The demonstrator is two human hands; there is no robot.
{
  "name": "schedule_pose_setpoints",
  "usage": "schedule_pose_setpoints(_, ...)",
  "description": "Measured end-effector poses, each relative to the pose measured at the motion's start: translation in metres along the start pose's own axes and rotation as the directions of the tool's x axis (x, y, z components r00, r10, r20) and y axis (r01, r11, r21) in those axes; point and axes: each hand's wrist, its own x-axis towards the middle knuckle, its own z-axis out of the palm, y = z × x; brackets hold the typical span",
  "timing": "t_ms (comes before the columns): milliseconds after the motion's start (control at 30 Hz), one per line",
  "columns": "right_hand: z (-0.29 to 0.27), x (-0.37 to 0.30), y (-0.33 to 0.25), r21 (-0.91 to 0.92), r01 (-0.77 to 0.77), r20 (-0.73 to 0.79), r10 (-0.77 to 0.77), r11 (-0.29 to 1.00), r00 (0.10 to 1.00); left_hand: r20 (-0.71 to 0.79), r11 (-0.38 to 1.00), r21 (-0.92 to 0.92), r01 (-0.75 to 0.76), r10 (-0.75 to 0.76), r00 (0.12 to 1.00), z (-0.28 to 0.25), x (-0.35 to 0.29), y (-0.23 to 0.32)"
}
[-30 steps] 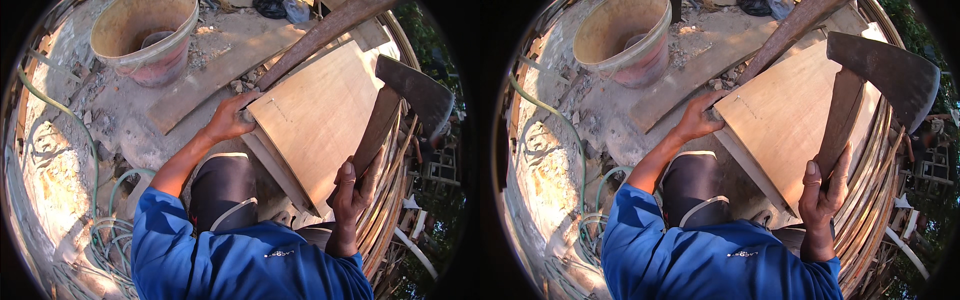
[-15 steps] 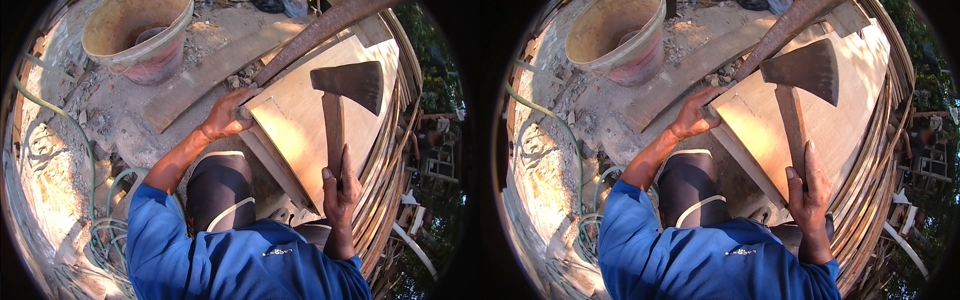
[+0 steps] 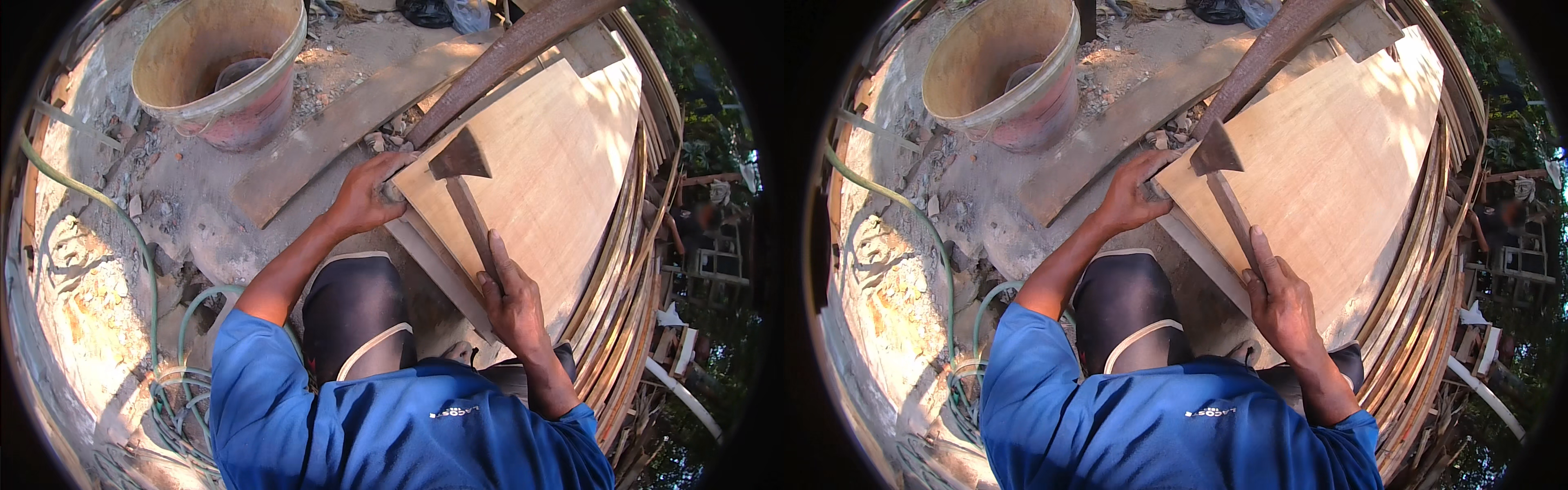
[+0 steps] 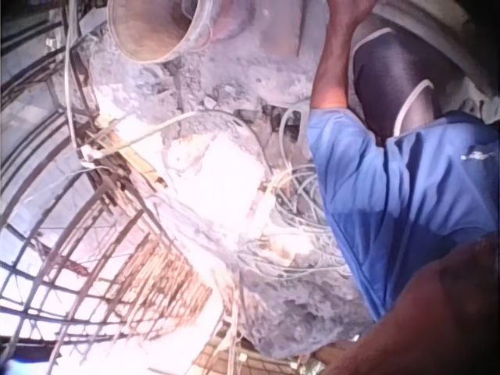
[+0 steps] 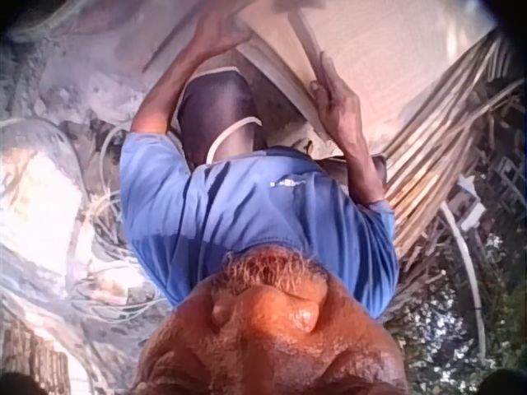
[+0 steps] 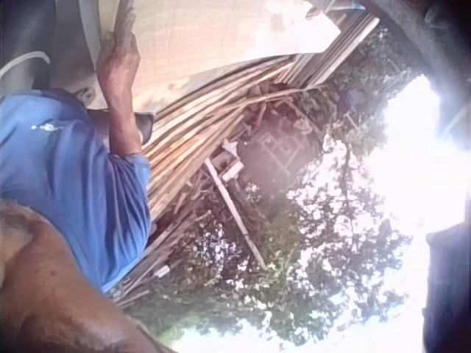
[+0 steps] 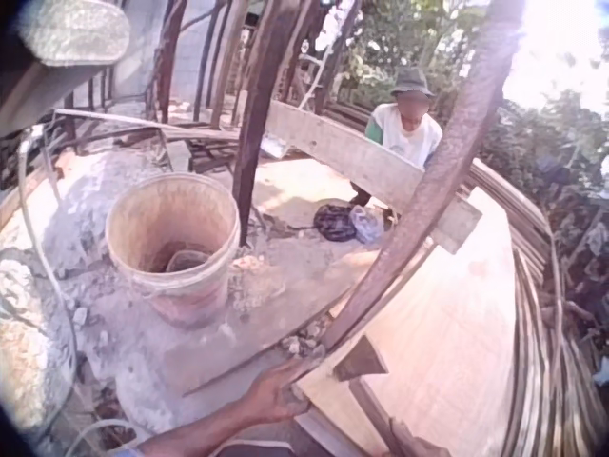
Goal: The person aligns and hammers nails into a wooden board using the flat side of an axe, then picks up and carries a wooden beam across the site.
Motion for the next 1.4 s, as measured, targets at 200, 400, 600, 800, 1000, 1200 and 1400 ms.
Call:
schedule_pose_setpoints(200, -0.016, -0.003, 0.001, 0.049, 0.132, -0.349, -0.106, 0.990, 0.931, -0.032, 0.997, 0.043, -0.058, 0.060, 0.998, -0.001, 0.000, -0.001)
schedule_pose_setpoints(400, -0.018, 0.003, 0.006, -0.017, 0.114, -0.019, -0.114, 0.993, 0.993, -0.036, 0.998, 0.030, -0.048, 0.049, 0.998, 0.001, 0.003, -0.002)
schedule_pose_setpoints(600, -0.007, -0.005, 0.005, -0.048, 0.097, -0.220, -0.105, 0.994, 0.970, -0.044, 0.998, -0.001, -0.067, 0.067, 0.997, 0.004, -0.001, -0.005)
schedule_pose_setpoints(800, -0.031, 0.003, -0.005, 0.025, 0.162, -0.278, -0.148, 0.987, 0.949, -0.024, 1.000, -0.005, -0.023, 0.023, 0.999, 0.002, -0.005, -0.004)
schedule_pose_setpoints(1000, 0.003, 0.005, 0.016, -0.033, 0.087, 0.005, -0.087, 0.996, 0.996, -0.011, 0.990, -0.123, 0.066, -0.068, 0.998, 0.008, -0.010, -0.006)
schedule_pose_setpoints(1200, -0.002, -0.004, 0.017, -0.031, 0.066, -0.093, -0.068, 0.997, 0.993, 0.021, 0.976, -0.091, 0.196, -0.194, 0.981, 0.018, -0.024, -0.004)
schedule_pose_setpoints(1400, -0.030, 0.005, 0.004, 0.046, 0.191, -0.268, -0.172, 0.981, 0.948, 0.126, 0.992, 0.008, 0.127, -0.127, 0.984, 0.004, -0.025, -0.004)
